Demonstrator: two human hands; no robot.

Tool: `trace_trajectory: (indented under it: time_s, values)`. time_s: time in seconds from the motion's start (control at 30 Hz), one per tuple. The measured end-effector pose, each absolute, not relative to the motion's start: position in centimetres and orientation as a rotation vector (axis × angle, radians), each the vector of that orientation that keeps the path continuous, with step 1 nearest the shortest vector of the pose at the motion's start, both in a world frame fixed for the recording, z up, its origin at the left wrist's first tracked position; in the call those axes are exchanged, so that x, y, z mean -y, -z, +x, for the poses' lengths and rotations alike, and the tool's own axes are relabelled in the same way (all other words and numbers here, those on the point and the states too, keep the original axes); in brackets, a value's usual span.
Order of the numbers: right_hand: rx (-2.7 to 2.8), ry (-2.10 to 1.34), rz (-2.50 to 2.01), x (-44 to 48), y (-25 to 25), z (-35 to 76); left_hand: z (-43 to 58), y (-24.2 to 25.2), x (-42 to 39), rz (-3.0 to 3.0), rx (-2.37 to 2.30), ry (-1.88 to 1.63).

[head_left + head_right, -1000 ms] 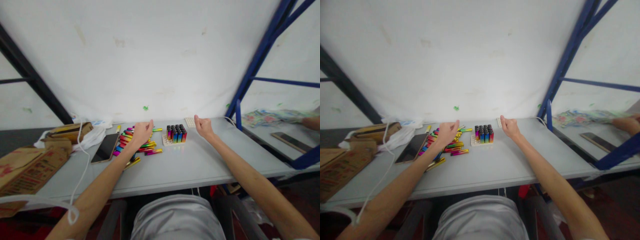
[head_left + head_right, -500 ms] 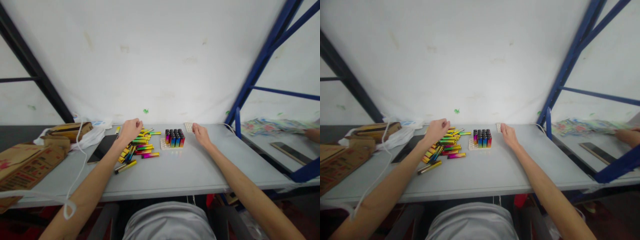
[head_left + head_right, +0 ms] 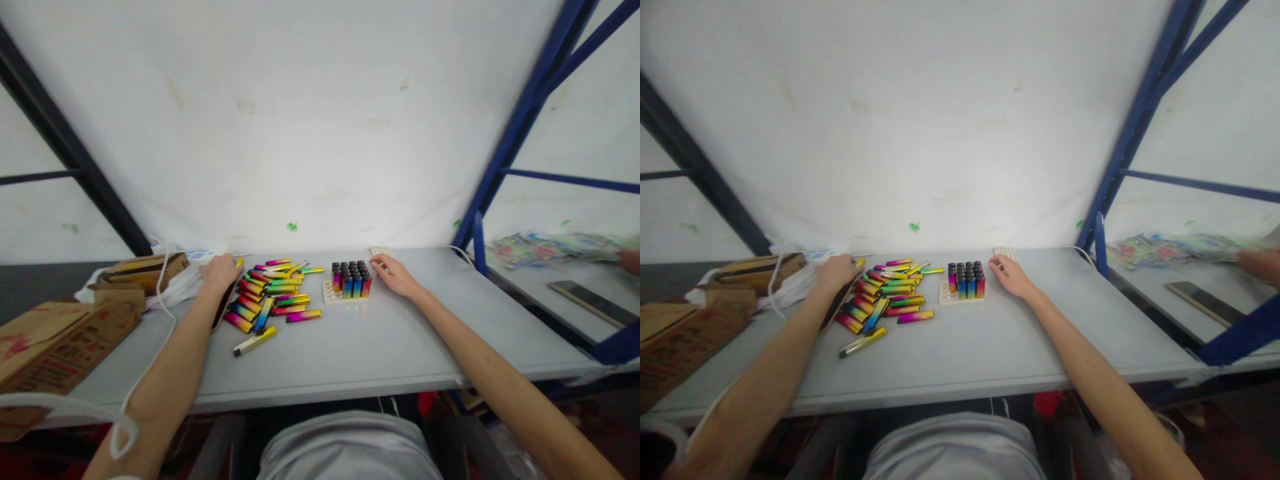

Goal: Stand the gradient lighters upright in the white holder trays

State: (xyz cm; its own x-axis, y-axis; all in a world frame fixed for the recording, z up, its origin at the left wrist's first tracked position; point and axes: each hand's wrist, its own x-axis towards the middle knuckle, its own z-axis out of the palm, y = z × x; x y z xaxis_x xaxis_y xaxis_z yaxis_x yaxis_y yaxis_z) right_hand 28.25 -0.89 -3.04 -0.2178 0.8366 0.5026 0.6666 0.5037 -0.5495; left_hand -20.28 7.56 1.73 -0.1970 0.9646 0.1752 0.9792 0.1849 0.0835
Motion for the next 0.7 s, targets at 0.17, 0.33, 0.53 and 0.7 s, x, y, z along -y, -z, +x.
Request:
trace_trajectory:
  time_s: [0.17, 0.33, 0.53, 0.7]
  values:
    - [1.994, -0.345, -1.214, 0.8, 3.3, 28.4, -19.5, -2.2, -7.4, -2.005, 2.213, 0.503]
    - [2.1, -0.506, -1.14, 0.6, 3.5, 28.9, -17.0, -3.8, -6.3, -2.226, 1.973, 0.933]
    - [2.24, -0.644, -1.05, 1.3, 2.7, 29.5, -11.0, -4.9, -2.3, -2.615, 1.807, 1.78]
    - [2.275, -0.604, -1.089, 2.6, 1.7, 28.8, -7.9, -5.0, 0.3, -2.89, 1.839, 2.039]
